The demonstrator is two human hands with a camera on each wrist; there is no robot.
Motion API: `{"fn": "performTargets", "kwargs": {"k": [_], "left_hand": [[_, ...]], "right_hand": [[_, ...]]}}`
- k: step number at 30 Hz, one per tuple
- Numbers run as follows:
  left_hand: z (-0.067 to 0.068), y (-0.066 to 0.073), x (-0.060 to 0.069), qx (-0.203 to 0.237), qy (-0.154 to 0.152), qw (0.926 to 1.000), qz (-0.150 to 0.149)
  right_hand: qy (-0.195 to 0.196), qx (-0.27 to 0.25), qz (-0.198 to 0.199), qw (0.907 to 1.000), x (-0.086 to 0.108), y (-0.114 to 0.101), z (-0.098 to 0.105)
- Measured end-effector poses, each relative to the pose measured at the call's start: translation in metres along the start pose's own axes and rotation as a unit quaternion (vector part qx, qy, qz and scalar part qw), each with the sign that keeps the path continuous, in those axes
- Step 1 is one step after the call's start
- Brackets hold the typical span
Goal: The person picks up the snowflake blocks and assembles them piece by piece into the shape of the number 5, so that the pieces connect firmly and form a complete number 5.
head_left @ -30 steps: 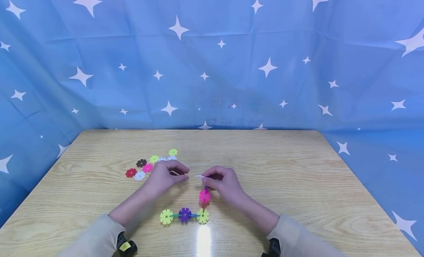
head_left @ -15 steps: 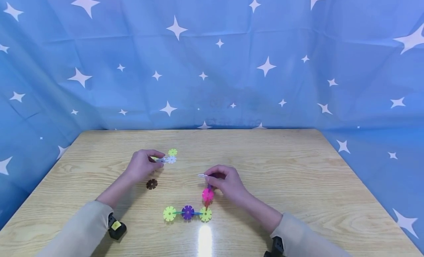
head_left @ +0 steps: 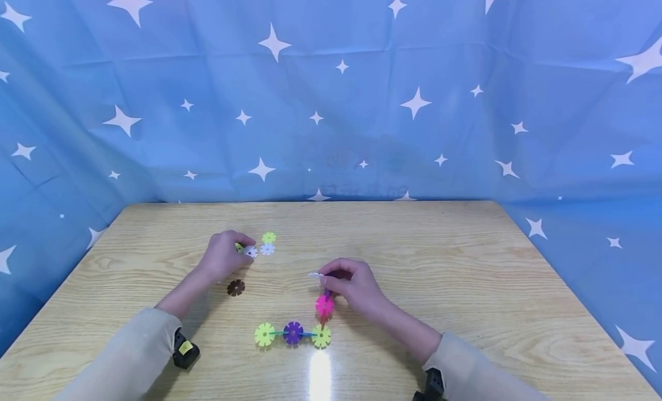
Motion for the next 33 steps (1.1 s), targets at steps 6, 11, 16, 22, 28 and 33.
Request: {"fn": "performTargets", "kwargs": {"k": [6,11,16,22,28,33], "left_hand": [[-0.002,0.01,0.007,0.011,-0.004,0.9997,-0.023],[-0.007,0.02,0.011,0.021,0.001,0.9985,-0.051],[-0.015,0.028,0.014,0.058,-0.009,0.9964,-0.061],[-0.027,0.035,0.017,0.124,-0.03,0.9908,-0.045],[-0.035,0.043,0.02,0.17,-0.04,0.9844,-0.024],[-0.043,0.053,0.023,0.205,-0.059,0.9768,-0.016]], "right_hand": [[0.005,0.007,0.006,0.9999,-0.001,0.0,0.002],[0.009,0.013,0.013,0.9998,-0.001,-0.001,0.003],[0.01,0.011,0.013,0.9998,-0.001,-0.001,0.004],[0.011,0.009,0.01,0.9999,0.0,-0.001,0.003],[0.008,0.014,0.012,0.9998,-0.001,0.0,-0.002],[0.011,0.017,0.011,0.9997,-0.002,0.002,-0.003]]}}
Point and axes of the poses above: each hand's wrist, its own x-axis away from the middle knuckle, its own z-axis out of the back of the hand, y = z × x, the point moved 7 cm from there along -x, towards the middle knuckle, and after that the axes turned 12 degrees about -z, right-handed, at the moved point
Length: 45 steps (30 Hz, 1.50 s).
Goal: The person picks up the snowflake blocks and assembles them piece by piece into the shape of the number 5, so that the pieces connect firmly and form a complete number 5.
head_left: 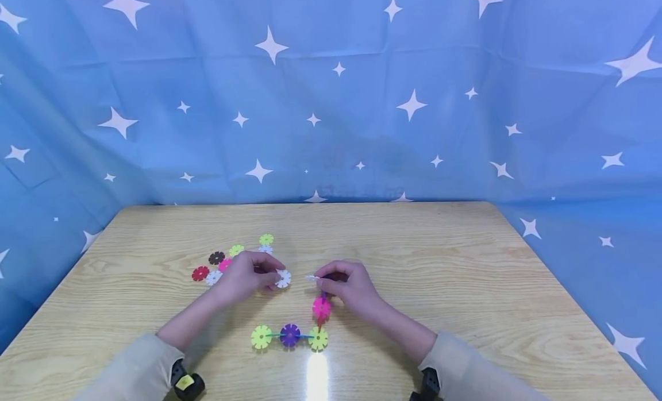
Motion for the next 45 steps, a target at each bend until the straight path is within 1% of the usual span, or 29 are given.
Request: {"fn": "performTargets", "kwargs": {"k": [3,8,14,17,22,24,29,39,45], "left_hand": [[-0.008,0.005,0.0,0.021,-0.008,0.9997,-0.003],[-0.019,0.01,-0.002,0.071,-0.014,0.9973,-0.016],[-0.022,0.01,0.0,0.112,-0.012,0.9935,-0.012],[-0.023,0.01,0.002,0.126,-0.017,0.9918,-0.009],[-0.024,0.009,0.003,0.125,-0.025,0.9918,-0.009],[-0.024,0.008,0.003,0.12,-0.025,0.9925,-0.009],[-0.023,0.007,0.002,0.123,-0.025,0.9921,-0.007],[-0.024,0.01,0.001,0.134,-0.031,0.9905,-0.002],[-0.027,0.013,0.0,0.138,-0.032,0.9899,-0.001]], "right_hand": [[-0.002,-0.005,0.001,1.0,0.001,0.0,0.0],[-0.001,-0.006,-0.001,1.0,0.002,0.001,-0.001],[0.001,0.008,-0.007,0.9999,0.003,0.002,0.0],[-0.002,0.019,-0.006,0.9998,0.003,0.002,-0.001],[-0.013,0.041,0.001,0.9991,0.003,0.001,-0.003],[-0.02,0.04,0.005,0.999,0.003,0.0,-0.004],[-0.032,0.043,0.011,0.9985,0.005,-0.005,-0.004],[-0.032,0.087,0.02,0.9955,0.003,-0.011,0.003],[-0.024,0.09,0.02,0.9955,0.004,-0.011,0.006]]}}
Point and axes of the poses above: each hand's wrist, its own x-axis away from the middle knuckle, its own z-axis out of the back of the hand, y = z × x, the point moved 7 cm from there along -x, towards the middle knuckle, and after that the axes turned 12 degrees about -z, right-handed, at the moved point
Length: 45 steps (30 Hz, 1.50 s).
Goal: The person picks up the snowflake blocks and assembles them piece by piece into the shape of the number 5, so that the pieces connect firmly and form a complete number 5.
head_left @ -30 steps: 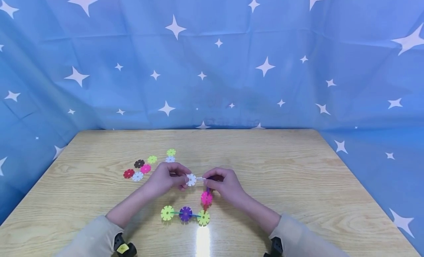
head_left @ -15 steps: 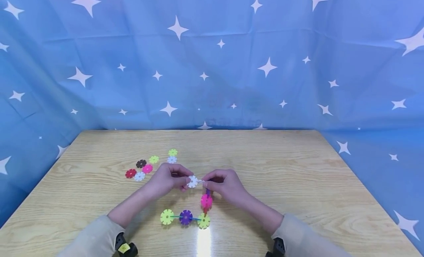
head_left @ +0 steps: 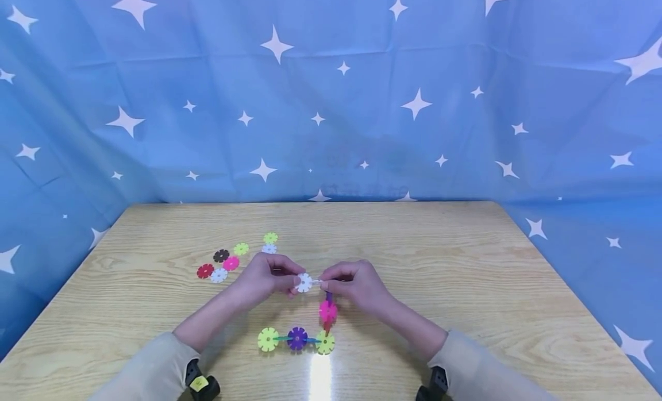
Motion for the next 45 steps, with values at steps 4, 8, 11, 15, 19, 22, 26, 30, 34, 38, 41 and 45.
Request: {"fn": "performTargets", "kwargs": {"k": [4,8,11,15,19,22,26,30,34,38,41,45], "left_hand": [[0.0,0.0,0.0,0.002,0.0,1.0,-0.001],[0.0,-0.004,0.0,0.026,0.004,0.9996,0.0],[-0.001,-0.007,0.001,0.049,0.006,0.9988,0.004],[-0.002,-0.007,0.0,0.044,0.007,0.999,0.001],[-0.004,-0.004,0.0,0.006,0.007,0.9999,-0.004],[-0.004,0.0,0.002,-0.027,0.01,0.9995,-0.008],[-0.005,0.004,0.003,-0.052,0.011,0.9984,-0.021],[-0.006,0.004,0.004,-0.05,0.009,0.9984,-0.023],[-0.005,-0.001,0.004,-0.031,0.012,0.9994,-0.011],[-0.004,-0.002,0.004,-0.01,0.026,0.9996,-0.003],[-0.002,0.0,0.003,-0.004,0.043,0.9991,-0.003],[0.0,0.0,0.002,0.008,0.062,0.9981,0.003]], "right_hand": [[0.001,0.003,0.002,1.0,-0.001,0.0,0.0],[0.001,0.011,0.004,0.9999,-0.001,-0.001,0.0],[-0.001,0.015,0.004,0.9999,-0.001,-0.002,0.001],[-0.006,0.01,0.004,0.9999,-0.001,-0.001,0.001],[-0.013,0.006,0.01,0.9998,0.0,-0.001,0.0],[-0.021,0.007,0.018,0.9996,0.0,-0.001,-0.002],[-0.026,0.01,0.021,0.9994,0.0,-0.001,-0.004],[-0.029,0.009,0.023,0.9993,0.001,-0.002,-0.005],[-0.032,0.006,0.023,0.9992,0.0,-0.001,-0.006],[-0.031,-0.007,0.03,0.9991,-0.003,-0.004,-0.01],[-0.021,-0.014,0.035,0.9991,-0.005,-0.007,-0.013],[-0.006,-0.028,0.024,0.9993,-0.006,-0.009,-0.015]]}}
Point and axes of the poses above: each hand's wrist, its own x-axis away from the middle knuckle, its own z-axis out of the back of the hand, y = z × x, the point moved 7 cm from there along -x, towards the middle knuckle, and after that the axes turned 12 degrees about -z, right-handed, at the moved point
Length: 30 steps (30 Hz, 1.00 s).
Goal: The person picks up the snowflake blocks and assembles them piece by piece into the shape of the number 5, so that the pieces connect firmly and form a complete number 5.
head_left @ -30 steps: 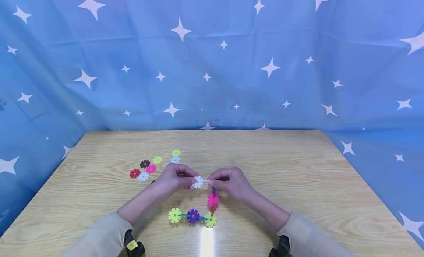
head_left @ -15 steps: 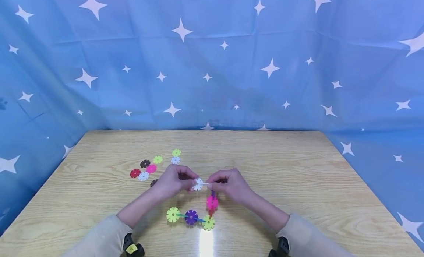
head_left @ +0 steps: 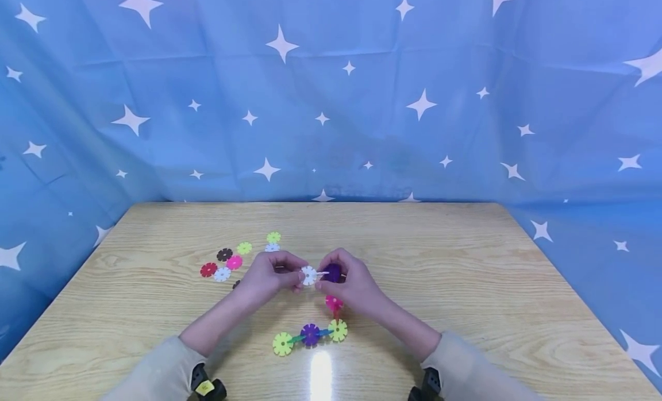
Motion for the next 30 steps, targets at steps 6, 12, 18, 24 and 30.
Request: {"fn": "performTargets", "kwargs": {"k": [6,12,18,24,30], "left_hand": [[0.003,-0.001,0.002,0.029,0.006,0.9996,0.0],[0.003,-0.001,0.003,0.03,0.0,0.9995,0.005],[0.017,-0.005,0.005,-0.01,0.0,0.9999,-0.009],[0.069,-0.008,0.003,-0.099,0.055,0.9935,-0.015],[0.119,-0.013,-0.002,-0.172,0.113,0.9786,-0.002]], "right_hand": [[0.015,0.008,-0.008,0.9998,-0.002,0.0,-0.002],[0.021,0.025,-0.024,0.9992,-0.004,0.003,-0.006],[0.016,0.022,-0.029,0.9992,-0.004,0.005,-0.007],[0.012,0.027,-0.032,0.999,-0.001,0.005,-0.008],[0.009,0.033,-0.031,0.9989,0.0,0.005,-0.014]]}}
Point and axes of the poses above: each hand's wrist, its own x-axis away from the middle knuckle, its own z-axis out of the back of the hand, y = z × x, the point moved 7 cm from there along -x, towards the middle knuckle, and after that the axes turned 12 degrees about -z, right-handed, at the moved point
